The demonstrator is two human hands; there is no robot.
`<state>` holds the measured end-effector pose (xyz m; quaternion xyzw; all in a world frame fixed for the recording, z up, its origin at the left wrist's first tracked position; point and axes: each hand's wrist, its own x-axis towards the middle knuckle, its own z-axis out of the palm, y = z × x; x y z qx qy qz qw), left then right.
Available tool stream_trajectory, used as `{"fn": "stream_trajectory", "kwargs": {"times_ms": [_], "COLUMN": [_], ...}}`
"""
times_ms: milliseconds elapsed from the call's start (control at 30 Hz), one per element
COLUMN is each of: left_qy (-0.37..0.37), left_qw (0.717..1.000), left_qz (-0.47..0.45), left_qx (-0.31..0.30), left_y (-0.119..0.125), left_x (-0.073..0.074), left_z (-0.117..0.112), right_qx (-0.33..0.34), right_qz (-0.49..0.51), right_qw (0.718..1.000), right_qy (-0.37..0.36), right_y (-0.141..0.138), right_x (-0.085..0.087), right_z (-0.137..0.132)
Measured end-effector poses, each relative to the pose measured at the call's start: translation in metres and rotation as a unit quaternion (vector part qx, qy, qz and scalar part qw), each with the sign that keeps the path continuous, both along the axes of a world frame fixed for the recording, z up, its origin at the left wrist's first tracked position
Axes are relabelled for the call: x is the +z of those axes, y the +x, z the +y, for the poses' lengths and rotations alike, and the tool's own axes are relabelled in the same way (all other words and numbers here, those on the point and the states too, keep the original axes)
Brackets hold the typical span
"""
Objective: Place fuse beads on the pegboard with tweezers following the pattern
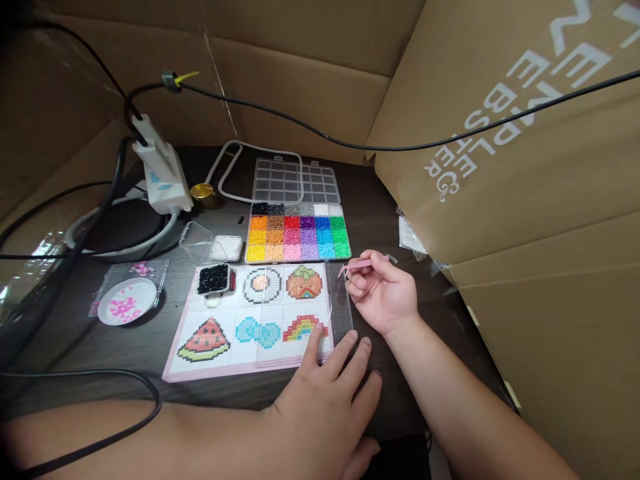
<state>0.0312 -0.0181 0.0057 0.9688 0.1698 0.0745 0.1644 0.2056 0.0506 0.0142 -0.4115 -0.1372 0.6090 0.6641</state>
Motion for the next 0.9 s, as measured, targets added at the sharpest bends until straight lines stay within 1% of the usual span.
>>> {"fn": "stream_trajectory", "kwargs": {"times_ms": [100,267,467,567,700,900], "left_qy": [0.002,0.002,0.005,0.013,0.024,0.026], "left_qw": [1.000,0.999,0.999,0.999,0.998,0.998], "left_qz": [0.006,0.030,0.034,0.032,0.033,0.048], "left_qx": [-0.003,-0.027,-0.037,-0.036,-0.042,-0.037], "left_y": [-0.001,-0.002,-0.002,-0.002,-0.003,-0.002], "left_x": [0.001,0.006,0.005,0.003,0.005,0.010], "left_z": [0.001,0.005,0.007,0.007,0.007,0.006], "right_qx": [-0.002,0.040,0.049,0.062,0.082,0.069], "right_qz": [0.015,-0.022,0.012,-0.005,-0.021,0.022], "right_qw": [1.000,0.997,0.996,0.994,0.991,0.993], "right_qy": [0.019,0.070,0.075,0.091,0.102,0.098], "right_y": [-0.001,0.001,0.006,0.008,0.012,0.019], "right_x": [-0.003,-0.006,-0.007,-0.006,-0.002,0.002], "right_z": [0.000,0.002,0.018,0.023,0.023,0.022]}}
